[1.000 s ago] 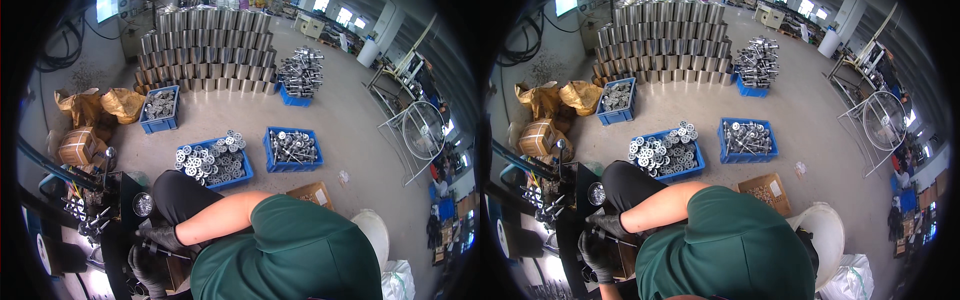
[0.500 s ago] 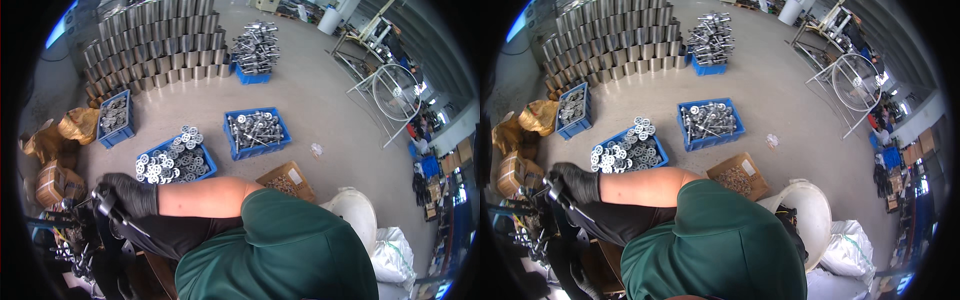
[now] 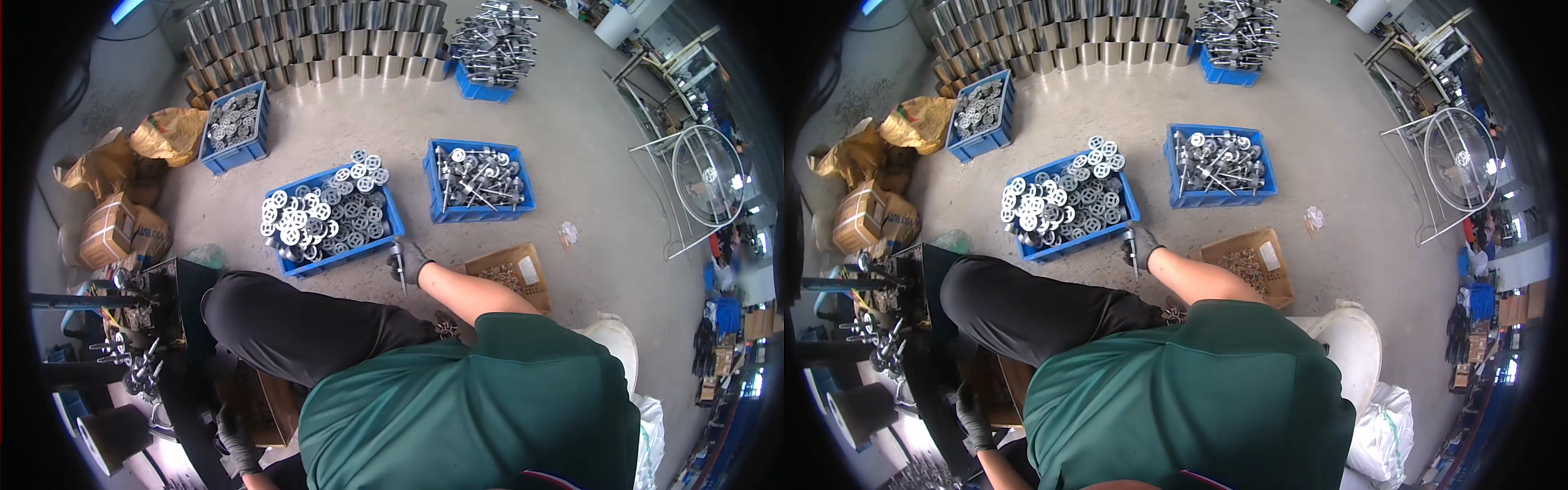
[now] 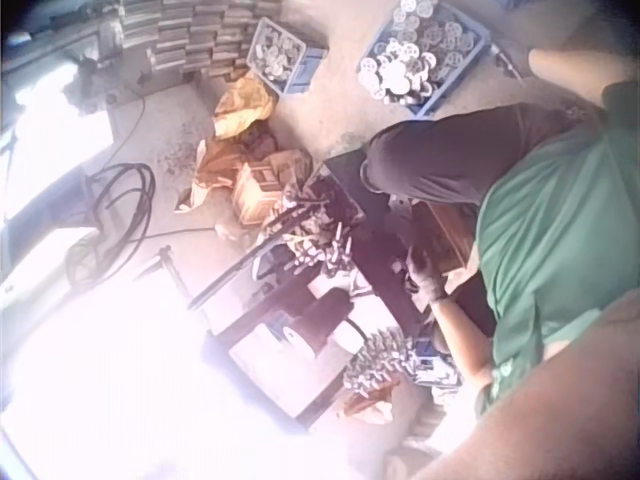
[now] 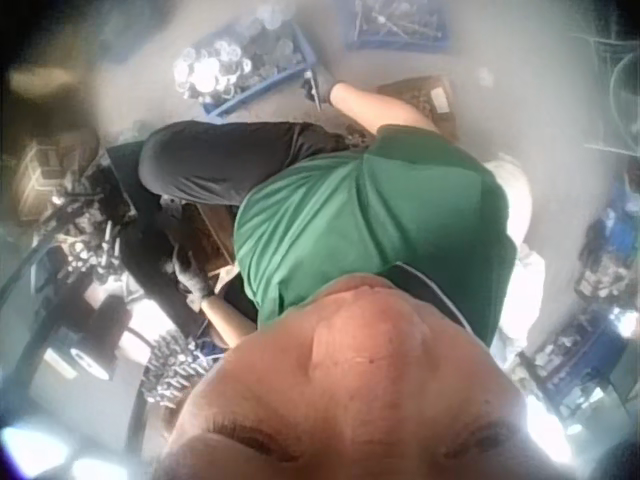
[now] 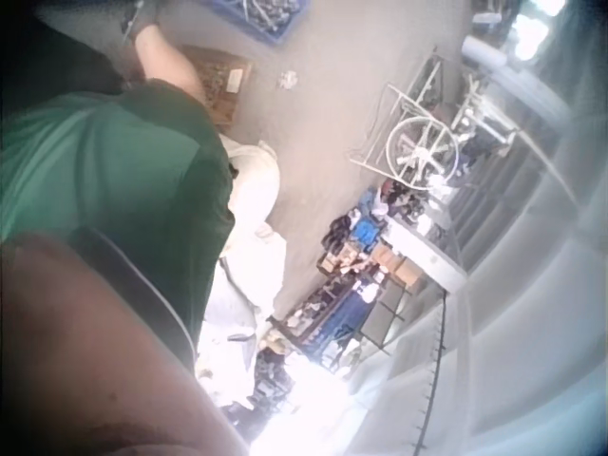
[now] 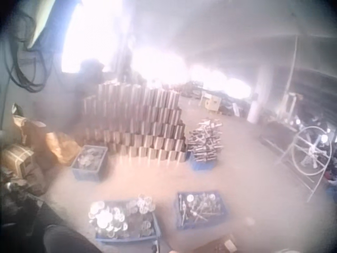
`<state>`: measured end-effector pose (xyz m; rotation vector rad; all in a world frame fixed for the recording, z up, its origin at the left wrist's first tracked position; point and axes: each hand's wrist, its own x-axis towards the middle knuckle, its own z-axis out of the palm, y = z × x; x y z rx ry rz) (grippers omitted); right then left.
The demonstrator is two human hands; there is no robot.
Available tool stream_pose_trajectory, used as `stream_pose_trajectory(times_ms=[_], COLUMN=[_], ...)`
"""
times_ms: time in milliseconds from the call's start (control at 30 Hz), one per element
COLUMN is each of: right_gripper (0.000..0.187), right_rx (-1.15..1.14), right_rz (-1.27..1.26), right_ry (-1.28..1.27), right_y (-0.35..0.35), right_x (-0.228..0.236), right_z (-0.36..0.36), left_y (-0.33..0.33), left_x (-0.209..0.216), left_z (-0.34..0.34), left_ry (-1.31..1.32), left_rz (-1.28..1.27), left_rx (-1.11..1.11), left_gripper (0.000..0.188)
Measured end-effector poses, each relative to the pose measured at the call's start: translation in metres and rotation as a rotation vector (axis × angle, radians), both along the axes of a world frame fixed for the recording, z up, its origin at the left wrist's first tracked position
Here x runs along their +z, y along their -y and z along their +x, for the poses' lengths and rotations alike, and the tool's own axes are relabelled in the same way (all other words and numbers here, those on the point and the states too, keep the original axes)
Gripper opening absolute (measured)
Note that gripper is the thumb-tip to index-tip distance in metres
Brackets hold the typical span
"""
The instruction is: Operating a mechanical press to assemble metal gear components.
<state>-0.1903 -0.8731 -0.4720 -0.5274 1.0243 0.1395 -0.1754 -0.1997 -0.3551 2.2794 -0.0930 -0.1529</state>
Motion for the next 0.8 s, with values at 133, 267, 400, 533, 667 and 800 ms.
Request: stream_pose_trajectory(times_ms=[133, 267, 400, 533, 667, 800], right_gripper=[0.028, 0.014, 0.016, 0.021, 0.045, 0.041], right_rx=[-0.150, -0.323, -0.471, -0.468, -0.290, -0.039], right_rz=[-0.024, -0.083, -0.422, -0.839, -1.554, -1.638], right_ry=[-0.043, 0.043, 0.076, 0.081, -0.570, -0.517], right_y=[0.029, 0.125, 0.230, 0.346, 0.318, 0.300], right_x=[-0.018, -0.039, -0.004, 0.058, 0.074, 0.035], right_z=[-0.012, -0.023, -0.023, -0.049, -0.050, -0.080], left_y=[-0.015, -0.001, 0.004, 0.007, 0.000, 0.015], left_x=[-0.004, 0.000, 0.017, 0.010, 0.020, -0.007], left_z=[-0.018, -0.017, -0.029, -0.027, -0.043, -0.022], left_ry=[-0.083, -0.142, -0.153, -0.150, -0.132, -0.104], left_rz=[0.029, 0.004, 0.016, 0.063, 0.131, 0.112], left_rx=[0.024, 0.000, 0.023, -0.038, -0.024, -0.097], left_gripper=[0.041, 0.042, 0.042, 0.042, 0.040, 0.037])
